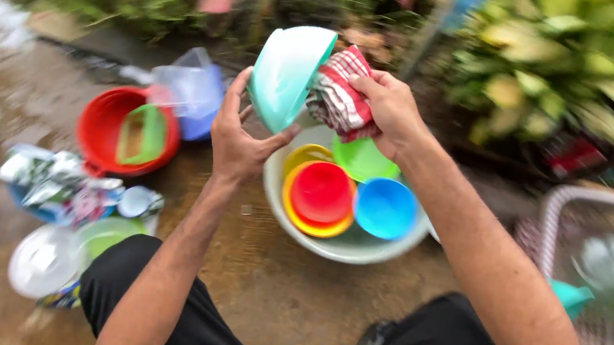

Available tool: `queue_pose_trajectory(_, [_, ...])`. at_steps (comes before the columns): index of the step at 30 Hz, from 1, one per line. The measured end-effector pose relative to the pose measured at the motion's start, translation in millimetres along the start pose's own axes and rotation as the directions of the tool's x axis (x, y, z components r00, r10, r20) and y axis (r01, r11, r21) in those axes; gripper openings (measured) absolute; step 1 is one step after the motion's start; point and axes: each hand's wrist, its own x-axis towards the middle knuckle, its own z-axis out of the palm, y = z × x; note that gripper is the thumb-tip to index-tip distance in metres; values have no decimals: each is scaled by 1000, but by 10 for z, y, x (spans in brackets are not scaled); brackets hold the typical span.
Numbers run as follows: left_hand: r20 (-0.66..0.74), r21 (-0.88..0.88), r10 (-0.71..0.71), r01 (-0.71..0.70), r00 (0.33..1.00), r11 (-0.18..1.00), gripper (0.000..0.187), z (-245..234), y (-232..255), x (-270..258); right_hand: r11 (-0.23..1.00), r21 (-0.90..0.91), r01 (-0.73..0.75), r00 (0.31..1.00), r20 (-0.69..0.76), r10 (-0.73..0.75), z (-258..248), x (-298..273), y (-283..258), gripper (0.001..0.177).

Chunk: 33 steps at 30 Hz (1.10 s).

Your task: Washing, drying, and rinsing a set of colorful plastic bowls in an outdoor area.

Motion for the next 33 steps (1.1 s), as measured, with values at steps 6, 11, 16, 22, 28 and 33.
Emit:
queue_pose_trajectory(6, [-227,38,-41,51,973,998,112,-756,-503,-221,957,285,-50,980,201,-9,1508,327,628,30])
queue_pose_trajectory(11, [-243,-294,-225,149,944,944,102,-1071,-509,-259,988,144,62,880,460,-123,2366,-830,556,36])
queue_pose_trajectory(16, [-320,-260,-290,211,902,942,80,-1316,-144,-209,824,-256,505,616,776,-136,2341,-857,539,37])
queue_pose_trajectory(22, [-277,-198,-262,212,924,957,78,-1468,-303,-295,330,-310,892,344,938,-49,2113,-719,679,29])
queue_pose_trajectory(28, [-269,-129,-269,242,925,962,74,-1327,-425,-348,-336,-329,883,300,944,-135,1914,-684,1002,28])
queue_pose_trajectory(33, [-241,-89,-360,349,901,933,65,-1111,-527,-515,880,-469,77,741,617,264,1948,-817,1019,41])
